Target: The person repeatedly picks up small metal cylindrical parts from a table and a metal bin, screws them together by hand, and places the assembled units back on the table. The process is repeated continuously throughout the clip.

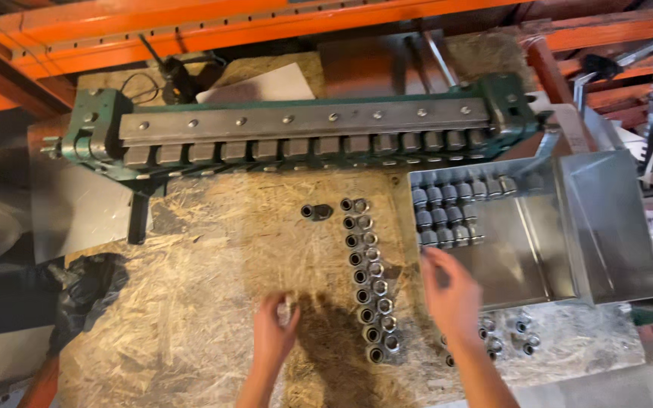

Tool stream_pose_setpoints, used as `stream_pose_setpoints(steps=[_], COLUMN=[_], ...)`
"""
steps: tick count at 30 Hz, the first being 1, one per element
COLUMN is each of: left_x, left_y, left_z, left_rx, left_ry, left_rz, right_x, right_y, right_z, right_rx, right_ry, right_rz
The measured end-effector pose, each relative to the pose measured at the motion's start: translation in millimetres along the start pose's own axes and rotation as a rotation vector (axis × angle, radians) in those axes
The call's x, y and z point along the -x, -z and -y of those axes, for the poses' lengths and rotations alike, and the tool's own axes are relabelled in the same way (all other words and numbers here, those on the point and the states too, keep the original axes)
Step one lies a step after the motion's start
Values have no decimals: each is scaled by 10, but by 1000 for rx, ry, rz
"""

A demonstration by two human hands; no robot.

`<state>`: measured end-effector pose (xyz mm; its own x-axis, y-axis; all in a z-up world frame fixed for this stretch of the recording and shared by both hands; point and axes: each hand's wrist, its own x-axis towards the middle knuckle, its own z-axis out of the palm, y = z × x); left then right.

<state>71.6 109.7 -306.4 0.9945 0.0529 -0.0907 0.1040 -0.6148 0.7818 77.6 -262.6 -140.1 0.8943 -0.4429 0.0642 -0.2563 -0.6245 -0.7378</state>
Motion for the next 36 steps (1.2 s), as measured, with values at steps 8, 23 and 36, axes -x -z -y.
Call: stream_pose_setpoints(steps=[8,23,36], left_x=[1128,1554,837], left_y=[-316,-307,940], left_z=[163,-208,-3100], left_rx=[30,-47,365], left_ry=[173,189,-469], left_rz=[180,134,251], right_x=[-1056,-1220,766], right_y=[234,243,900], right_z=[-2163,-2454,1082], right_rx=[244,96,-769], right_ry=[-382,-268,-193], right_rz=[32,-140,638])
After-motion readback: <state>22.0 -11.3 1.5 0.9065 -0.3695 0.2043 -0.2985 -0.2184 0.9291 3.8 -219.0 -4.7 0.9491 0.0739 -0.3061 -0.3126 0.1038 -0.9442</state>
